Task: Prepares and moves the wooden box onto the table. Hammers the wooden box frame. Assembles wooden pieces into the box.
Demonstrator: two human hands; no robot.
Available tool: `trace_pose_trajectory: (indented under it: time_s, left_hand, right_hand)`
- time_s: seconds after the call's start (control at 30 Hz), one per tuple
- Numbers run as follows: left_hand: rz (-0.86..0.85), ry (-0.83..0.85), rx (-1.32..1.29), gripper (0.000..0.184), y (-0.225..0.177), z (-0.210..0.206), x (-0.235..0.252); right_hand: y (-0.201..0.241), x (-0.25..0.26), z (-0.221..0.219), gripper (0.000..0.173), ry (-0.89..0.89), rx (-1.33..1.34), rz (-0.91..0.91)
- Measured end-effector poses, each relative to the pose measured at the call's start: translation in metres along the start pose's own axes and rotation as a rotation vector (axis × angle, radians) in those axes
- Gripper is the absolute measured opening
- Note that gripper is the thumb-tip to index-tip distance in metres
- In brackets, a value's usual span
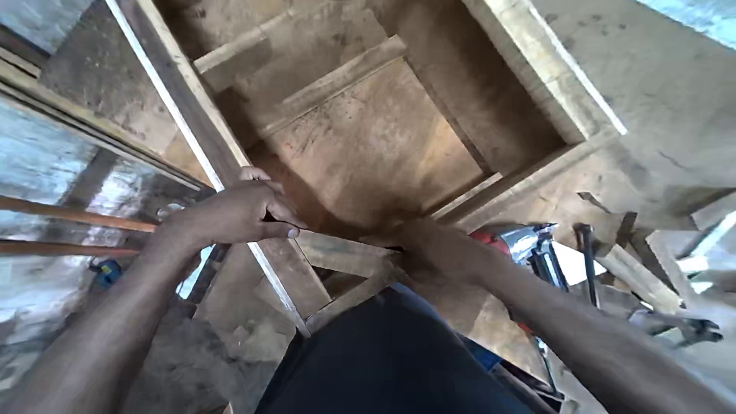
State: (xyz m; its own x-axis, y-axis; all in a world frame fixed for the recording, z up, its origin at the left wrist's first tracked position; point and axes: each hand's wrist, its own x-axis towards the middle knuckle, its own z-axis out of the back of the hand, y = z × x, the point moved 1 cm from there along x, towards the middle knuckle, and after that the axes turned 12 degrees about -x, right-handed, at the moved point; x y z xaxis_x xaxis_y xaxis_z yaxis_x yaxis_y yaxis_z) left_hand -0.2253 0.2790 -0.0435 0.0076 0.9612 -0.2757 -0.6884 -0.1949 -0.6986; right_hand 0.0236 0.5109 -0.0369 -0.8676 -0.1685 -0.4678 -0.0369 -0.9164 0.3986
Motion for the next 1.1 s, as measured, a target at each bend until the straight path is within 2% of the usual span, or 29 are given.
trace_pose_trajectory:
  time_s: [0.07, 0.17, 0.27, 0.4, 0.47, 0.57, 0.63, 0.67, 0.73, 0.8, 0.87, 0.9, 0.97, 1.03, 1.1]
  left_hand:
    - [-0.008, -0.029, 0.012, 0.027, -0.004, -0.003, 0.0]
    - [-0.012, -0.153, -0.024, 0.04, -0.041, -0.022, 0.003]
    - [0.012, -0.261, 0.01, 0.05, -0.066, -0.058, 0.004]
    - [-0.012, -0.494, 0.034, 0.052, -0.061, -0.102, 0.002]
    - [-0.001, -0.559, 0.066, 0.052, -0.059, -0.11, 0.003]
    - [-0.011, -0.616, 0.091, 0.049, -0.058, -0.111, 0.006]
    - [-0.019, -0.634, 0.078, 0.049, -0.06, -0.112, 0.005]
    - [-0.029, -0.643, 0.071, 0.048, -0.061, -0.111, 0.005]
    - [-0.036, -0.651, 0.088, 0.049, -0.061, -0.108, 0.007]
    - [-0.05, -0.673, 0.108, 0.05, -0.058, -0.11, 0.009]
    - [-0.049, -0.674, 0.117, 0.048, -0.057, -0.111, 0.01]
    - [-0.032, -0.664, 0.116, 0.045, -0.059, -0.111, 0.01]
    - [0.001, -0.66, 0.117, 0.037, -0.064, -0.109, 0.011]
    - [0.032, -0.636, 0.148, 0.036, -0.066, -0.108, 0.013]
    - [0.051, -0.594, 0.189, 0.037, -0.067, -0.109, 0.014]
  right_hand:
    - [-0.001, 0.001, -0.001, 0.009, -0.014, 0.016, 0.007]
    - [-0.003, 0.001, 0.001, 0.024, -0.009, 0.064, 0.04]
    - [-0.005, 0.004, -0.003, 0.015, -0.048, 0.078, 0.072]
    - [-0.007, 0.004, -0.002, 0.018, -0.045, 0.074, 0.102]
    - [-0.008, 0.006, -0.003, 0.007, -0.059, 0.079, 0.132]
    - [-0.009, 0.004, -0.007, 0.014, -0.06, 0.04, 0.115]
    - [-0.004, -0.013, -0.012, 0.016, -0.187, 0.042, 0.055]
    - [-0.005, -0.028, -0.013, 0.028, -0.291, 0.05, 0.028]
    - [-0.025, -0.062, -0.015, 0.036, -0.599, 0.165, -0.034]
    - [-0.057, -0.107, -0.029, 0.032, -0.901, 0.337, -0.217]
    - [-0.1, -0.15, -0.067, 0.031, -1.057, 0.468, -0.461]
    - [-0.124, -0.169, -0.095, 0.033, -1.047, 0.493, -0.595]
    - [-0.161, -0.194, -0.157, 0.045, -0.85, 0.508, -0.885]
    - [-0.182, -0.201, -0.213, 0.069, -0.568, 0.528, -1.075]
    - [-0.187, -0.189, -0.245, 0.092, -0.374, 0.449, -1.172]
